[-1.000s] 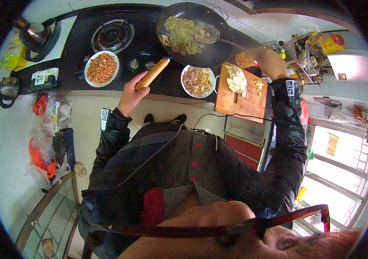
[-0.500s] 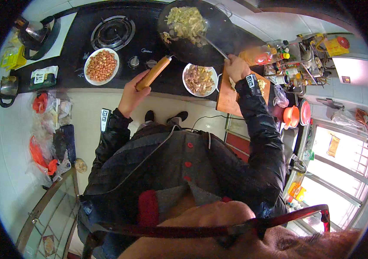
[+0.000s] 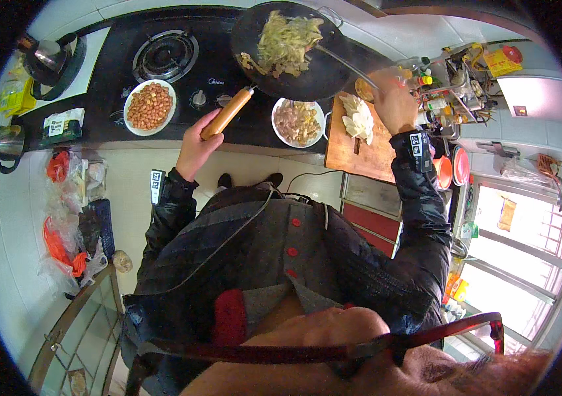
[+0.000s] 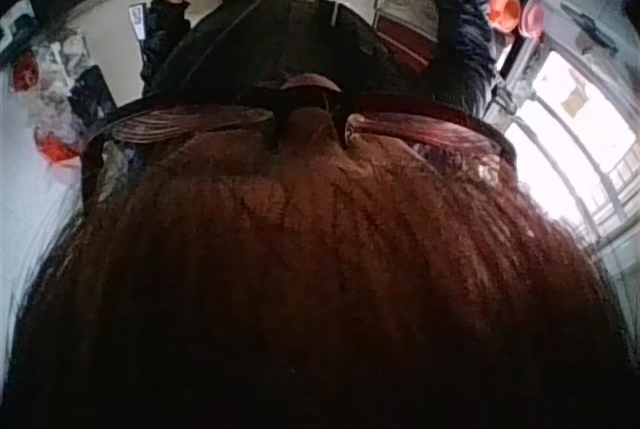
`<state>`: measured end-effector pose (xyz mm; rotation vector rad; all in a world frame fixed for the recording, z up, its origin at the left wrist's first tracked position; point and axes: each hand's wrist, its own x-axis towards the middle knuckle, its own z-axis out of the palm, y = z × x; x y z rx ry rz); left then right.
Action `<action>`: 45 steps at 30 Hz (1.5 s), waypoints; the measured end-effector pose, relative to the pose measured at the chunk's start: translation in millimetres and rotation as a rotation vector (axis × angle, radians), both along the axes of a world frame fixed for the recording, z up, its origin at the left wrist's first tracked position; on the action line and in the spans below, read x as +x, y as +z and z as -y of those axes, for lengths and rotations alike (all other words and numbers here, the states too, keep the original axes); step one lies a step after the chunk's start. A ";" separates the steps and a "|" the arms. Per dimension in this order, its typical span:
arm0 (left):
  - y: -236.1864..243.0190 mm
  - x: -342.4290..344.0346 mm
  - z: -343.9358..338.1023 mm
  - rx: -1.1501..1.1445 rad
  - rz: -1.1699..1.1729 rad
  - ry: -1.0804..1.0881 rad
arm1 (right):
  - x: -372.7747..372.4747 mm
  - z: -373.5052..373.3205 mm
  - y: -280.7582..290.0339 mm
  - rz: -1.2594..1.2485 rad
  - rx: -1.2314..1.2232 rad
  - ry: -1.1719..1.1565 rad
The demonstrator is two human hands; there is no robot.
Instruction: The person stir-fries pieces of meat in a wok, then transfers the cooked meat into a white bowl. Next, they add shredded vegetables to the wok and stir-fry them. The person uses a spatula to mix and lift the food while holding the wok handle.
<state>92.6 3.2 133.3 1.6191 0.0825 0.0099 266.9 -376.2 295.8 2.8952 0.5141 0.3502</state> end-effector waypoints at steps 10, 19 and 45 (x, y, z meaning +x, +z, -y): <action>-3.5 0.2 1.2 0.012 0.018 0.027 | 28.5 -0.2 29.7 -0.126 -0.067 0.093; -1.5 -0.4 3.6 -0.019 -0.035 0.032 | 86.5 21.2 48.6 -0.950 0.133 -0.124; -1.0 -1.1 4.4 -0.040 0.023 0.016 | 74.2 -1.2 101.8 -0.457 -0.255 0.049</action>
